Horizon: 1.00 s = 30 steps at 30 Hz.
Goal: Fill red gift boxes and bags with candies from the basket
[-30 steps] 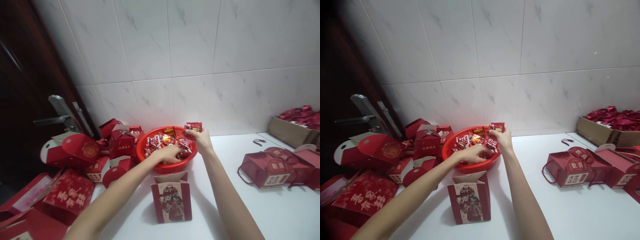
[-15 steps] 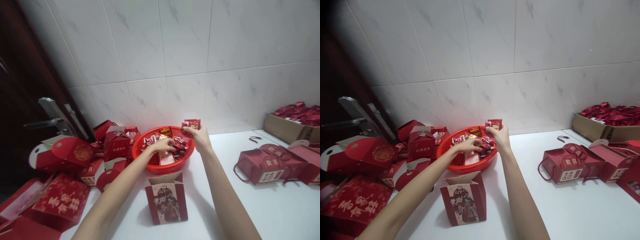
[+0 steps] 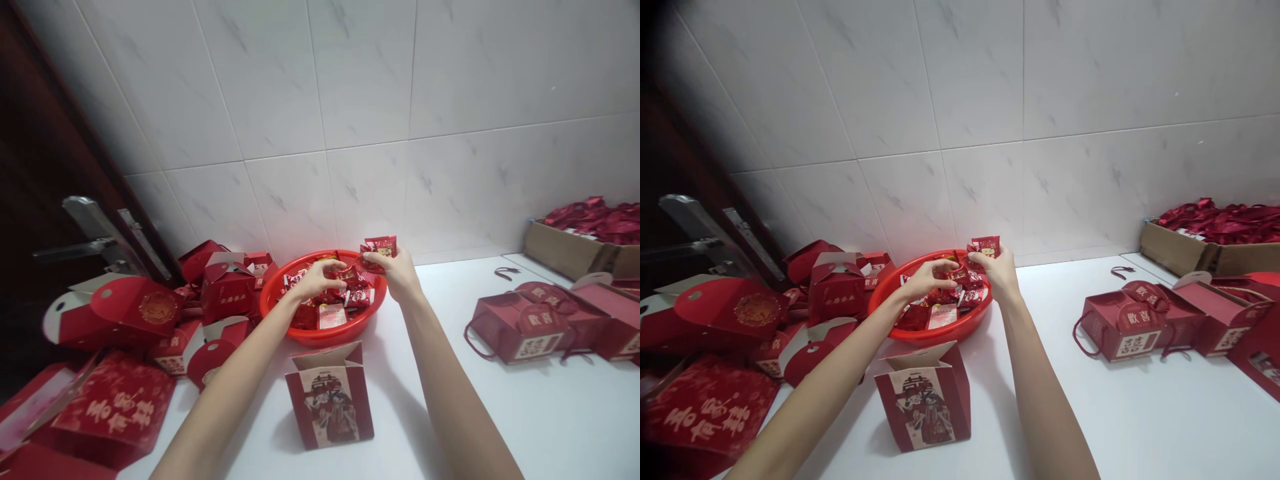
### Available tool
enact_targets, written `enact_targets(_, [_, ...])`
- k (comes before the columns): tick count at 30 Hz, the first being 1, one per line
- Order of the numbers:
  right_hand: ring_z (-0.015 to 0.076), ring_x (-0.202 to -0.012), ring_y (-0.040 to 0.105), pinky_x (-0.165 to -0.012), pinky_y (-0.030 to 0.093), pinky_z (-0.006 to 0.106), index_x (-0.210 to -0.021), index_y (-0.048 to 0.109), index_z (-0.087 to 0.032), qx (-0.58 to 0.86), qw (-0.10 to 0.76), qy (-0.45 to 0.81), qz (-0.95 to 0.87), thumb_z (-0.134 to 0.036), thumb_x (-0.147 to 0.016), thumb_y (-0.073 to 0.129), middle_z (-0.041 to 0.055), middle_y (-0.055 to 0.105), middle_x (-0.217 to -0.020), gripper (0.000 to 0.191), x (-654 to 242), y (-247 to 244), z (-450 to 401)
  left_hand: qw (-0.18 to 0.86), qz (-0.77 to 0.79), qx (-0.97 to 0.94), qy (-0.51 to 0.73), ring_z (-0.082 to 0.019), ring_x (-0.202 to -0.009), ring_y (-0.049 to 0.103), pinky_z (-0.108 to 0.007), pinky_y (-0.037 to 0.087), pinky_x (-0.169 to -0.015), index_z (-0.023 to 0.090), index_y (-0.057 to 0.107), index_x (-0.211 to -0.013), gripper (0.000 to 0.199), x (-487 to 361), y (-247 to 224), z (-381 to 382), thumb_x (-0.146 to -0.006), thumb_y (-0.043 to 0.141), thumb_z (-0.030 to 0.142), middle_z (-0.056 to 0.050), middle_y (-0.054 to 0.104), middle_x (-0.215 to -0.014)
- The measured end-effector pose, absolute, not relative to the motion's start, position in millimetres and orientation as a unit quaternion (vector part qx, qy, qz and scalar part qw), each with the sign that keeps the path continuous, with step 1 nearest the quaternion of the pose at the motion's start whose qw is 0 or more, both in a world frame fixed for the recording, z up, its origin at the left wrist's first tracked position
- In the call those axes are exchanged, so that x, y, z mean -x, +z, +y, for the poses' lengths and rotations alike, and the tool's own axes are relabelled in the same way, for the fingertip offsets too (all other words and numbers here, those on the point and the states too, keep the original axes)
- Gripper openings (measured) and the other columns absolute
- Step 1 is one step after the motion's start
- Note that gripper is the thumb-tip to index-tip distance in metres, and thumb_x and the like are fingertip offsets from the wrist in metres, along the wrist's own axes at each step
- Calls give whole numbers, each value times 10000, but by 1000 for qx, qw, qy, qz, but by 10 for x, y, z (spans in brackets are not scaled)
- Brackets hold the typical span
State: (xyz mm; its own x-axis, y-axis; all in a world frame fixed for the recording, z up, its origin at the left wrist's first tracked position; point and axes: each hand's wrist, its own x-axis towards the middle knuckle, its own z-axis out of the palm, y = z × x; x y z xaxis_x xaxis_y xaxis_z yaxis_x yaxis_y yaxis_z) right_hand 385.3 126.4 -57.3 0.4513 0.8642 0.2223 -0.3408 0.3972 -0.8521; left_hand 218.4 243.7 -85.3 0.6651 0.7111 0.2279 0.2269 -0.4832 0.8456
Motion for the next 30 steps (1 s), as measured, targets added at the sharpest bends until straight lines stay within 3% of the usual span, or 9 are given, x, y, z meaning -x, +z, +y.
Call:
enact_targets(6, [191, -692, 705, -716, 575, 326, -753, 731, -134, 370, 733, 426, -380, -195, -504, 861, 54, 758, -732, 288, -3845, -566, 1251, 451, 288, -757, 375, -282, -1056, 655, -401, 529, -901, 150, 728, -975, 500, -2162, -814, 2367, -534, 878, 333, -91, 734, -1100])
enact_targets(15, [204, -710, 721, -727, 589, 339, -807, 745, -141, 319, 638, 524, -465, -247, -527, 908, 59, 770, -775, 341, -3774, -479, 1107, 473, 249, -724, 435, -242, -924, 697, -351, 569, -826, 162, 737, -1030, 447, -1953, -645, 1801, -685, 807, 438, -69, 758, -1011])
enact_targets(19, [199, -705, 719, -731, 593, 338, -844, 738, -139, 307, 624, 522, -494, -262, -565, 899, 54, 765, -781, 344, -3660, -410, 1027, 466, 252, -722, 445, -243, -897, 702, -354, 590, -771, 161, 706, -1091, 498, -1855, -582, 1578, -705, 793, 464, -85, 741, -1066])
enact_targets(23, [203, -731, 722, -726, 595, 342, -838, 732, -150, 317, 646, 477, -504, -248, -567, 906, 55, 768, -806, 337, -3640, -295, 876, 441, 256, -746, 428, -217, -909, 696, -356, 575, -830, 196, 644, -1144, 507, -1627, -477, 1382, -722, 789, 436, -81, 696, -1156])
enact_targets(26, [214, -737, 721, -728, 594, 367, -829, 738, -159, 322, 664, 433, -518, -222, -566, 912, 47, 760, -788, 322, -3689, -190, 686, 371, 261, -815, 360, -236, -1040, 659, -350, 529, -915, 205, 707, -910, 243, -1375, -369, 1209, -807, 716, 425, -74, 688, -1151])
enact_targets(30, [218, -732, 713, -685, 588, 343, -818, 743, -164, 331, 619, 422, -574, -181, -588, 894, 44, 749, -794, 275, -3707, -55, 392, 283, 261, -899, 207, -246, -1119, 614, -333, 489, -944, 264, 774, -811, 258, -1172, -278, 981, -904, 603, 432, -48, 674, -1200])
